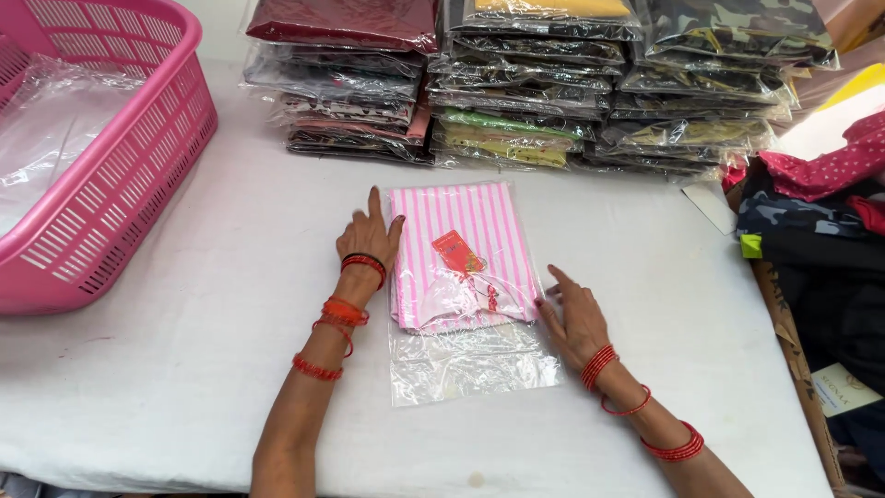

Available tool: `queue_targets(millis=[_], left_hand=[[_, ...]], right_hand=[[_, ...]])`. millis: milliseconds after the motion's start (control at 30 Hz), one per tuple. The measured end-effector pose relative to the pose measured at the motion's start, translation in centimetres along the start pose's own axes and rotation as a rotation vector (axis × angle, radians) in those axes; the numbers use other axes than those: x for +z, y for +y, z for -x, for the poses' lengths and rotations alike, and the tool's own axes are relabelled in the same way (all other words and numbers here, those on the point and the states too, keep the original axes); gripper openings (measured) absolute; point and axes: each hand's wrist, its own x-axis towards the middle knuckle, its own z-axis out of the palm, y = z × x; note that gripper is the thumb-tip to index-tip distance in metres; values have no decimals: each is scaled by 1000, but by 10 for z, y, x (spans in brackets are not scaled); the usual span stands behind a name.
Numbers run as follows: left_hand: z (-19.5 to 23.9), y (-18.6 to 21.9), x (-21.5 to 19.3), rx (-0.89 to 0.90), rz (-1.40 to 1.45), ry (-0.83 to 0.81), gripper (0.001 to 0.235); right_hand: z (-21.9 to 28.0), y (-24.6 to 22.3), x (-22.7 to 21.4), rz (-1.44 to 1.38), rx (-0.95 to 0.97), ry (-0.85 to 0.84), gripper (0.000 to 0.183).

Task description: The person folds a maroon garment and places it into a clear plastic bag, then stacks it on a pile. Next, the person folds a pink and white striped top and places it into a clear plastic bag, stacking it on the same pile.

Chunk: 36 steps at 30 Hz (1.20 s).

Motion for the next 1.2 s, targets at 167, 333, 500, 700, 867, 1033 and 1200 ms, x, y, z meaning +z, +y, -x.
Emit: queue_targets(millis=[167, 333, 500, 700, 867, 1033, 1200], left_hand=[[61, -40, -3, 26, 173, -307, 76], [90, -49, 1, 30, 586, -520, 86], [93, -59, 6, 124, 872, -765, 116], [86, -61, 14, 182, 873, -819, 89], [86, -64, -2, 194, 1032, -765, 69], [88, -68, 2, 306, 1052, -551, 57], [105, -50, -4, 619, 694, -1, 55]], right_hand=[[-4, 7, -5, -136, 287, -111, 62], [-3, 10, -10, -258, 251, -166, 58], [-4, 32, -10, -724, 234, -326, 60], [-5, 58, 3, -930, 164, -380, 59], [-6, 79, 10, -1085, 230, -215, 31], [-5, 66, -10, -1128, 176, -108, 28], [-3, 46, -20, -1001, 91, -58, 42]])
